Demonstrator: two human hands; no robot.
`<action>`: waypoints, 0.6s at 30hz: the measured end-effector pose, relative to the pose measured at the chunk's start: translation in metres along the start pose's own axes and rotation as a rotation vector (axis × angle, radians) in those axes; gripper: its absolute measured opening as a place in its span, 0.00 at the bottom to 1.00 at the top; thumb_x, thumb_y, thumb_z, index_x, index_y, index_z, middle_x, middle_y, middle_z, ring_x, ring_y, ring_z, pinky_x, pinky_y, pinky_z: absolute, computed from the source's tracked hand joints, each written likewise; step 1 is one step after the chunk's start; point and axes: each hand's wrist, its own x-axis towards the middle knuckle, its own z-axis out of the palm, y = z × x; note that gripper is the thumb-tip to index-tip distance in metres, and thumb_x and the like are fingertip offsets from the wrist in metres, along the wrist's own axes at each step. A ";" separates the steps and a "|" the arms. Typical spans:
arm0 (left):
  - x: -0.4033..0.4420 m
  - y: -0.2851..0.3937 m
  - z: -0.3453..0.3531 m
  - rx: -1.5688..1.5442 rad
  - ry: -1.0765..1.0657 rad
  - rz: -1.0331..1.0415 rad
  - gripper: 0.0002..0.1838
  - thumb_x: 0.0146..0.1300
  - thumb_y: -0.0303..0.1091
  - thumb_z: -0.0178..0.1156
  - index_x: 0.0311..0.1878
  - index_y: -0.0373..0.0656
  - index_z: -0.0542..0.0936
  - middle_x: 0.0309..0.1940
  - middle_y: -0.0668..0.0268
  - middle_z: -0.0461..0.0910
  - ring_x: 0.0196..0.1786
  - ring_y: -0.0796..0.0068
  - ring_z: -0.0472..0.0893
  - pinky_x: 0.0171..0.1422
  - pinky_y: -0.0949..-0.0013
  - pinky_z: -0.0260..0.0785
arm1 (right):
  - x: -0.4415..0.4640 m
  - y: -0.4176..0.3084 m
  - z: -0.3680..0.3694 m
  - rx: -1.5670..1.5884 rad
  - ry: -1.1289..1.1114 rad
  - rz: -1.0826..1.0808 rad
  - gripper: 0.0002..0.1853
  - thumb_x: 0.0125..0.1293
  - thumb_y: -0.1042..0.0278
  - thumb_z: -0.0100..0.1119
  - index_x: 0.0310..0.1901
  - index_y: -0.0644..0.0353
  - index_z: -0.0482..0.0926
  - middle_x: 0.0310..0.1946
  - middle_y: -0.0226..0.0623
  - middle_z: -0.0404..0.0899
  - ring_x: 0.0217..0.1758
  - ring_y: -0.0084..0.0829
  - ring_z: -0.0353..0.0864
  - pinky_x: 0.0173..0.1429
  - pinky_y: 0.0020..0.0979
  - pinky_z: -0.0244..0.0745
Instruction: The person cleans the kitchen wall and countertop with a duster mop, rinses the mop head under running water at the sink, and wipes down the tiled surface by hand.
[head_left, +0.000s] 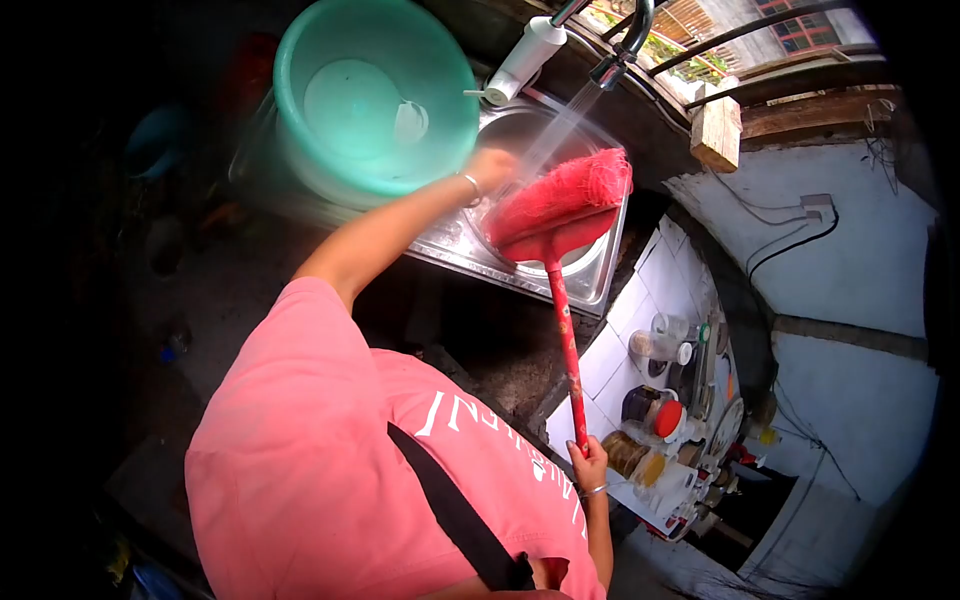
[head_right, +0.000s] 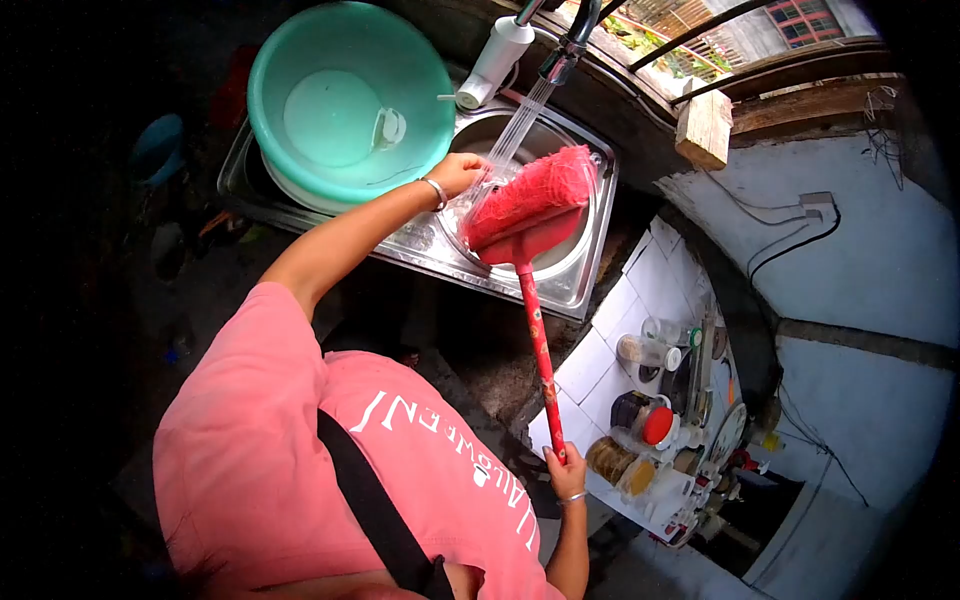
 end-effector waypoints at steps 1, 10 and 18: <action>-0.004 0.004 0.001 -0.054 0.007 0.038 0.11 0.61 0.28 0.53 0.44 0.39 0.79 0.35 0.68 0.80 0.36 0.82 0.76 0.42 0.76 0.69 | 0.001 0.000 0.001 -0.002 0.004 -0.014 0.12 0.55 0.68 0.64 0.24 0.61 0.70 0.16 0.21 0.60 0.22 0.15 0.57 0.24 0.22 0.56; -0.045 0.052 -0.015 -0.337 -0.157 -0.067 0.22 0.70 0.48 0.41 0.58 0.47 0.71 0.52 0.70 0.74 0.52 0.79 0.71 0.57 0.69 0.60 | 0.016 -0.018 0.003 -0.239 0.020 -0.076 0.14 0.55 0.64 0.65 0.24 0.62 0.69 0.13 0.28 0.60 0.19 0.18 0.57 0.23 0.27 0.59; -0.038 0.066 -0.014 -0.524 -0.142 -0.147 0.23 0.70 0.50 0.39 0.61 0.49 0.69 0.54 0.67 0.73 0.57 0.75 0.69 0.63 0.63 0.58 | 0.026 -0.042 -0.008 -0.201 -0.027 -0.102 0.16 0.56 0.64 0.64 0.22 0.61 0.66 0.13 0.26 0.59 0.19 0.18 0.56 0.22 0.26 0.56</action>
